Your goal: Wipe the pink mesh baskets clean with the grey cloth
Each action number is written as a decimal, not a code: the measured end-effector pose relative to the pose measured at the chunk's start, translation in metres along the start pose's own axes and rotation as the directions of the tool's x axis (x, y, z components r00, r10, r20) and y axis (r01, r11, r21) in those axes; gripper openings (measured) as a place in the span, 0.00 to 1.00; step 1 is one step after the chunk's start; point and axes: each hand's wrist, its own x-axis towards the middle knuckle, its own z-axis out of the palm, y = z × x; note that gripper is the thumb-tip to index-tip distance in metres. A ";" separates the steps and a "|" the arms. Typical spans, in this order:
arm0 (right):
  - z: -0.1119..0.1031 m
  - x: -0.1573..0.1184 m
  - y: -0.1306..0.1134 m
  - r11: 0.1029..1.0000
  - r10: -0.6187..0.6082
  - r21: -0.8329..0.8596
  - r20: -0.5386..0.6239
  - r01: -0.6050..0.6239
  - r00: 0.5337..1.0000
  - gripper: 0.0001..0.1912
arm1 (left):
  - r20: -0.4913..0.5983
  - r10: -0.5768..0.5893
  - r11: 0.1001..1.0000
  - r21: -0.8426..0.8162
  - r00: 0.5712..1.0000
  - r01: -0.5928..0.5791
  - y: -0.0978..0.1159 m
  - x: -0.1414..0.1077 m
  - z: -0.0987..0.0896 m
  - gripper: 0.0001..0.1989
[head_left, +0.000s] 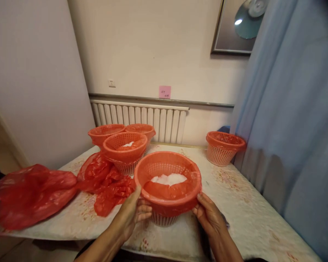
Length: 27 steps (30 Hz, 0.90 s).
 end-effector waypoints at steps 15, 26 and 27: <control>0.016 -0.010 -0.013 0.999 0.053 0.013 -0.039 -0.053 0.998 0.19 | -0.053 -0.102 0.966 -0.243 0.993 0.086 -0.021 0.053 -0.021 0.08; 0.022 -0.025 -0.014 0.995 0.080 -0.065 -0.016 -0.081 0.997 0.20 | -0.064 -0.056 0.977 -0.208 0.996 0.041 -0.016 0.039 -0.022 0.10; 0.022 -0.025 -0.014 0.995 0.077 -0.056 -0.022 -0.078 0.997 0.20 | -0.061 -0.047 0.978 -0.208 0.997 0.033 -0.015 0.037 -0.022 0.11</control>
